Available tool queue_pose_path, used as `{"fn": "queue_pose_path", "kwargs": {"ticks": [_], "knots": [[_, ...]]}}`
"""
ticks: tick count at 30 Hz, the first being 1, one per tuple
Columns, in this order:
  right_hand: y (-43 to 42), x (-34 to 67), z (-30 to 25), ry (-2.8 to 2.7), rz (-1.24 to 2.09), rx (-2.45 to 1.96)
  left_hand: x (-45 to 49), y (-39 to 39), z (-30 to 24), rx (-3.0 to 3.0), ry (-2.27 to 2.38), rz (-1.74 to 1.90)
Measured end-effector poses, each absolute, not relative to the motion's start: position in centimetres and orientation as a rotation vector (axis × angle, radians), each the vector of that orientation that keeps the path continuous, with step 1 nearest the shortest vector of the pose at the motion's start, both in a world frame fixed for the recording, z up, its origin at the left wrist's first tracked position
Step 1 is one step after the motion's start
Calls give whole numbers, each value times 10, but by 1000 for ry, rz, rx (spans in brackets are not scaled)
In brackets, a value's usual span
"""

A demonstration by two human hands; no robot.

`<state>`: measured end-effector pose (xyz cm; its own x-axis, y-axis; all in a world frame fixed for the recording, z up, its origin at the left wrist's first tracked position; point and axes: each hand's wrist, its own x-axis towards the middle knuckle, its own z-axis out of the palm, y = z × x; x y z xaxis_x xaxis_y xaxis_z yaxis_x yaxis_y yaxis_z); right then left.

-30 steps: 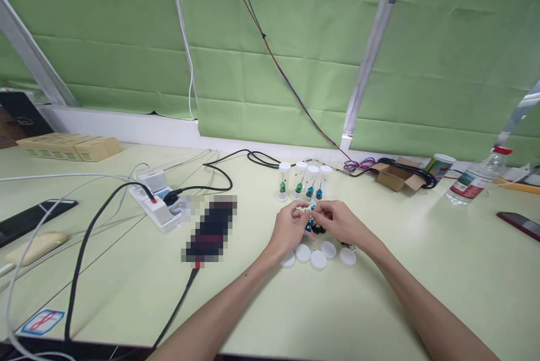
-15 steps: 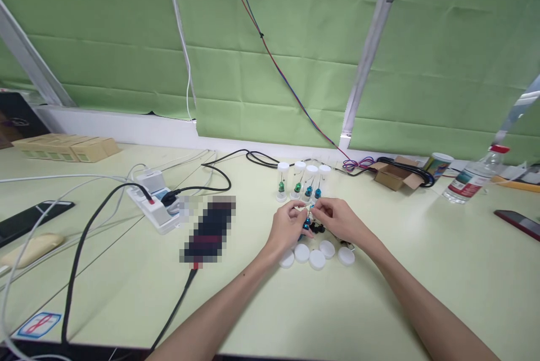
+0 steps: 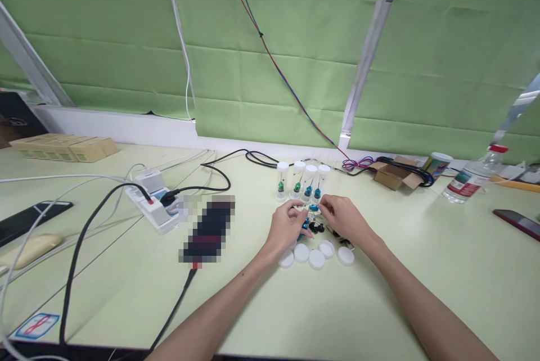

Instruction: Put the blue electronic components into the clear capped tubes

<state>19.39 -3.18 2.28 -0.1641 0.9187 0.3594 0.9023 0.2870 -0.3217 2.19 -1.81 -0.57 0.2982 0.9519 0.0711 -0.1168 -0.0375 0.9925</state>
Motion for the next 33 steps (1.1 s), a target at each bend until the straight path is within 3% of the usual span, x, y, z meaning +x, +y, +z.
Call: {"fn": "queue_pose_path", "kwargs": {"ticks": [33], "knots": [[-24, 208, 9, -2280, 73, -1573, 19, -16, -4, 1261, 957, 1113]]}}
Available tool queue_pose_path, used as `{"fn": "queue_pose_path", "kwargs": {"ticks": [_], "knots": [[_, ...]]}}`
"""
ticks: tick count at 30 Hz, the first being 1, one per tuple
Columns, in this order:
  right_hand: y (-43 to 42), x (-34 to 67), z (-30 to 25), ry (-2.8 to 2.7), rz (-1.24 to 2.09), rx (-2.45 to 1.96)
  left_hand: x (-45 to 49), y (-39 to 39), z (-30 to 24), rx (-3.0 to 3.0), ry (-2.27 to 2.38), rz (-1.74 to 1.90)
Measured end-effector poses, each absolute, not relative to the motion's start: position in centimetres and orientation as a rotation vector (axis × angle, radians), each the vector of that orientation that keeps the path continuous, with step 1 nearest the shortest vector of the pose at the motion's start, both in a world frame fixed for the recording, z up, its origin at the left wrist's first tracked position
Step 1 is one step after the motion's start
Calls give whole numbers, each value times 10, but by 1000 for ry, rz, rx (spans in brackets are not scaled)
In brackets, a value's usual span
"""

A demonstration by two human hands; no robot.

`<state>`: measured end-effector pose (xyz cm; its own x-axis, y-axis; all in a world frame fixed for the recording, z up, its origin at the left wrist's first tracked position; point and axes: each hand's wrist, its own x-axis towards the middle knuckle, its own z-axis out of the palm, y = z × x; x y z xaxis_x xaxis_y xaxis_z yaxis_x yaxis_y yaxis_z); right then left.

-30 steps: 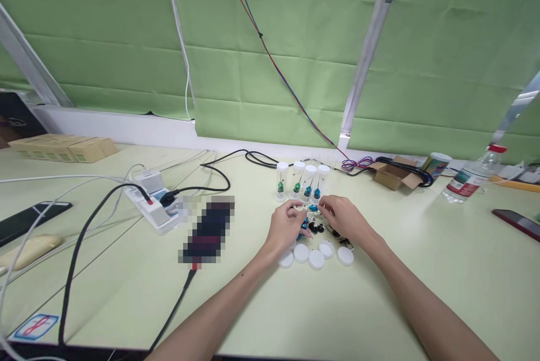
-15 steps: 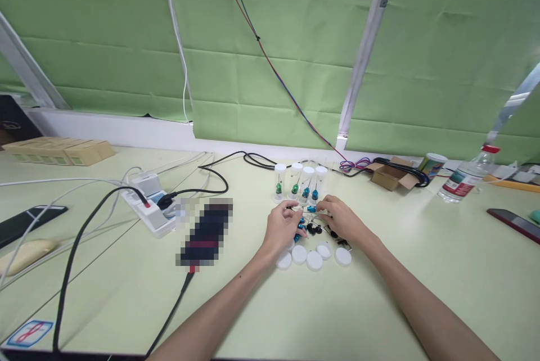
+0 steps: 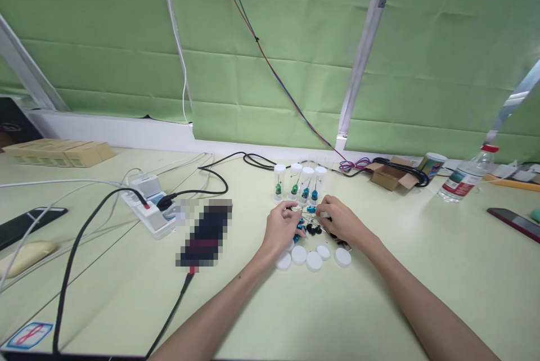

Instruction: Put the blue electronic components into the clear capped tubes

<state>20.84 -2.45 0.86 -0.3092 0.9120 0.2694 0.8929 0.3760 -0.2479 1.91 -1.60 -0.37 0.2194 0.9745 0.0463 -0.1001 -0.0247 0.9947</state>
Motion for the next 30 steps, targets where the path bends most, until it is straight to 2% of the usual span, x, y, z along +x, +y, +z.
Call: {"fn": "queue_pose_path", "kwargs": {"ticks": [24, 30], "knots": [[-20, 210, 5, -2333, 110, -1607, 20, -16, -3, 1264, 965, 1103], [-25, 208, 12, -2350, 31, -1570, 20, -16, -4, 1256, 963, 1110]]}}
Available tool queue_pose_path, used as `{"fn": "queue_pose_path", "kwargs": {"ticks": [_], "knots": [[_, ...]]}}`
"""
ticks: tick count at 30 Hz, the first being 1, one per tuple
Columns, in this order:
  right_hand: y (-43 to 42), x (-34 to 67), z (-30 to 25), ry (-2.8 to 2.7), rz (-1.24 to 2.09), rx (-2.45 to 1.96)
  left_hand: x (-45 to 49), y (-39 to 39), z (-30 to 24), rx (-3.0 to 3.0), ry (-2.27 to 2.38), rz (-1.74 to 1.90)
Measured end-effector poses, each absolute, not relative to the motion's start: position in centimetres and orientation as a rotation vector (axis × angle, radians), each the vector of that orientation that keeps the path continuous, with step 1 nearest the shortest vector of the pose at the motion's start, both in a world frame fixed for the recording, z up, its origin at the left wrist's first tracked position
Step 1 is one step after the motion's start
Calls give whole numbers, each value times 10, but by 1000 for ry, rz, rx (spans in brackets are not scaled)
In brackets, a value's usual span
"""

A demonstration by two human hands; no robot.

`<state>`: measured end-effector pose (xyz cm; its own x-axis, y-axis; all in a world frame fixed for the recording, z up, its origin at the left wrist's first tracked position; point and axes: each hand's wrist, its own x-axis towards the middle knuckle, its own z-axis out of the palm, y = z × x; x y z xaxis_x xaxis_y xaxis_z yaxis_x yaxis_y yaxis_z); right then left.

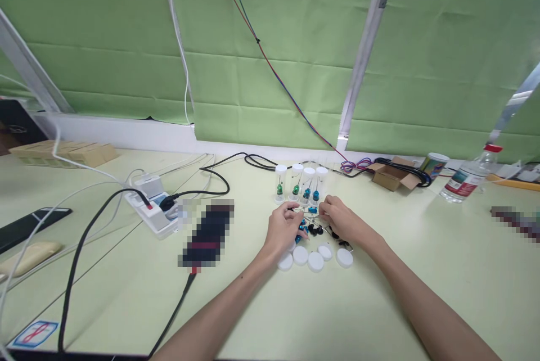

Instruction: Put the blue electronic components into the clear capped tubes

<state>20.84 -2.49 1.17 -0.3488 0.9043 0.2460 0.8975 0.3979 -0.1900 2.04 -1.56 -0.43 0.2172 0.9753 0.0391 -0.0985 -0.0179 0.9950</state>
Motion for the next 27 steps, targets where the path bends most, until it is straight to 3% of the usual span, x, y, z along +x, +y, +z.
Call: {"fn": "queue_pose_path", "kwargs": {"ticks": [14, 27], "knots": [[-33, 198, 28, -2336, -179, -1757, 19, -16, -1, 1272, 999, 1098], [-41, 177, 32, -2078, -44, -1162, 19, -17, -2, 1260, 1014, 1095]]}}
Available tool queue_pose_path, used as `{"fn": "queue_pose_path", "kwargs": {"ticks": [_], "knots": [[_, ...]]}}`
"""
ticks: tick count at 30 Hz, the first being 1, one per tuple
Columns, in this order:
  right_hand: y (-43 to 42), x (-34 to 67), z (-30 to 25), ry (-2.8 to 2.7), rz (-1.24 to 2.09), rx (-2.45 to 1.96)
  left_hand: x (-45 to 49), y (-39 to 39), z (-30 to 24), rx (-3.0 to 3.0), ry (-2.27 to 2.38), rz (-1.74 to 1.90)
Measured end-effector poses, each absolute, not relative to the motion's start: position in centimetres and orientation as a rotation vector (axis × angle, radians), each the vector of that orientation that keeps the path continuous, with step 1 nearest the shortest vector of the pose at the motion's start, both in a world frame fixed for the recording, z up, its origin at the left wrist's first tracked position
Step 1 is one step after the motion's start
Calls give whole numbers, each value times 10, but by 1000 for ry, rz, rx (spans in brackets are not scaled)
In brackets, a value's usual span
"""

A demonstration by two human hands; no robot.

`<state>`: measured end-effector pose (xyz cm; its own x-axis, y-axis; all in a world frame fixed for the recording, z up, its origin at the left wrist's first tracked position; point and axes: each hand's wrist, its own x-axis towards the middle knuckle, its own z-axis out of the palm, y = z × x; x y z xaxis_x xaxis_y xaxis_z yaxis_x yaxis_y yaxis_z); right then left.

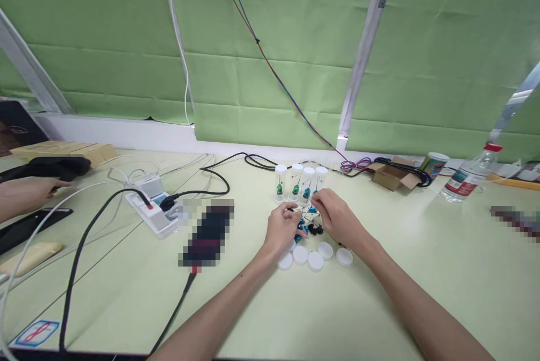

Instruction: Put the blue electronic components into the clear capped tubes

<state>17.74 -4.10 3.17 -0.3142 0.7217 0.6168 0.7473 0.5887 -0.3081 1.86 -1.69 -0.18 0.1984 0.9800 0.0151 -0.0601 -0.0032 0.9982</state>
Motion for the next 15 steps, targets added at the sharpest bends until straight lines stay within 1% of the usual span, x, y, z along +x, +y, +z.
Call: {"fn": "queue_pose_path", "kwargs": {"ticks": [15], "knots": [[-36, 176, 26, -2065, -93, -1154, 21, -17, 1, 1199, 996, 1091]]}}
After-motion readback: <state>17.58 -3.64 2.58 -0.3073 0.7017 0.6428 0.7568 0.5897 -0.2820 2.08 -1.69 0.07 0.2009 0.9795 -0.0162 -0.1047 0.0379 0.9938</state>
